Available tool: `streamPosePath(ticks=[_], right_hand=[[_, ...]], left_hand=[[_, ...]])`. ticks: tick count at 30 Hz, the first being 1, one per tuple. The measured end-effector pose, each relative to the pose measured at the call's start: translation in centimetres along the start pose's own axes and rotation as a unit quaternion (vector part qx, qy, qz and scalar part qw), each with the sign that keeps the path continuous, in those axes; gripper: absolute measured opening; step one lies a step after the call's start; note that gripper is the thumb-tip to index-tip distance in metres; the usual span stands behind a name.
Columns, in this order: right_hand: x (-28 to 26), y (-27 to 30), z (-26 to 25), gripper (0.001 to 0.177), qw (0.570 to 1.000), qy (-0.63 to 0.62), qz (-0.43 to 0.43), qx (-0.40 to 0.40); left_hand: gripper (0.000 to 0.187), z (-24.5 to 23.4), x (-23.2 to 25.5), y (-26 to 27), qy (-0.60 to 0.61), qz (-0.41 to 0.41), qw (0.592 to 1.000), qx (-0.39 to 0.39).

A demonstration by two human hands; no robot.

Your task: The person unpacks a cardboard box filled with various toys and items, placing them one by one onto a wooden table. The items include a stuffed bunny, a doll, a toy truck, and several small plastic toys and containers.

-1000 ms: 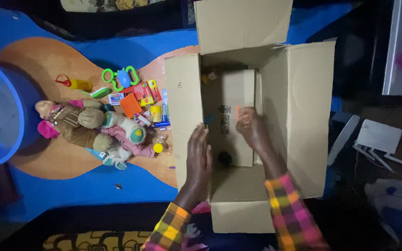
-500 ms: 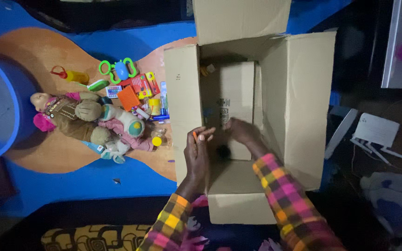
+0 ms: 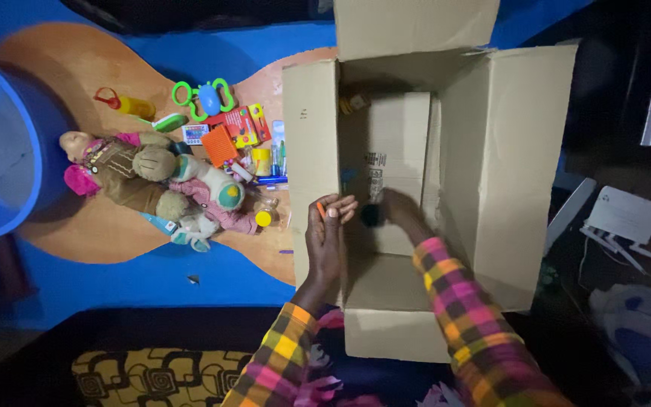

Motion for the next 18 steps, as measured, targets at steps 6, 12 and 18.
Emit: streamPosePath(ticks=[6, 12, 18], right_hand=[[-1.3, 7.7, -7.5, 0.02, 0.868, -0.466, -0.125, 0.119], [-2.8, 15.3, -9.0, 0.023, 0.801, -0.538, -0.235, 0.118], [-3.2, 16.7, -6.8, 0.025, 0.796, -0.492, -0.337, 0.1]], left_hand=[[0.046, 1.0, 0.2, 0.0, 0.024, -0.029, 0.999, 0.001], [0.055, 2.3, 2.6, 0.7, 0.019, -0.103, 0.994, -0.033], [0.052, 2.7, 3.7, 1.0, 0.149, -0.2, 0.966, -0.068]])
Point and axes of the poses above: each hand's wrist, its own y-axis away from the middle knuckle, its own z-axis out of the palm, x = y × z, the point moved 1 cm from there along -y, towards the middle knuckle, and after that the axes turned 5 degrees about -y, right-handed, at the moved point
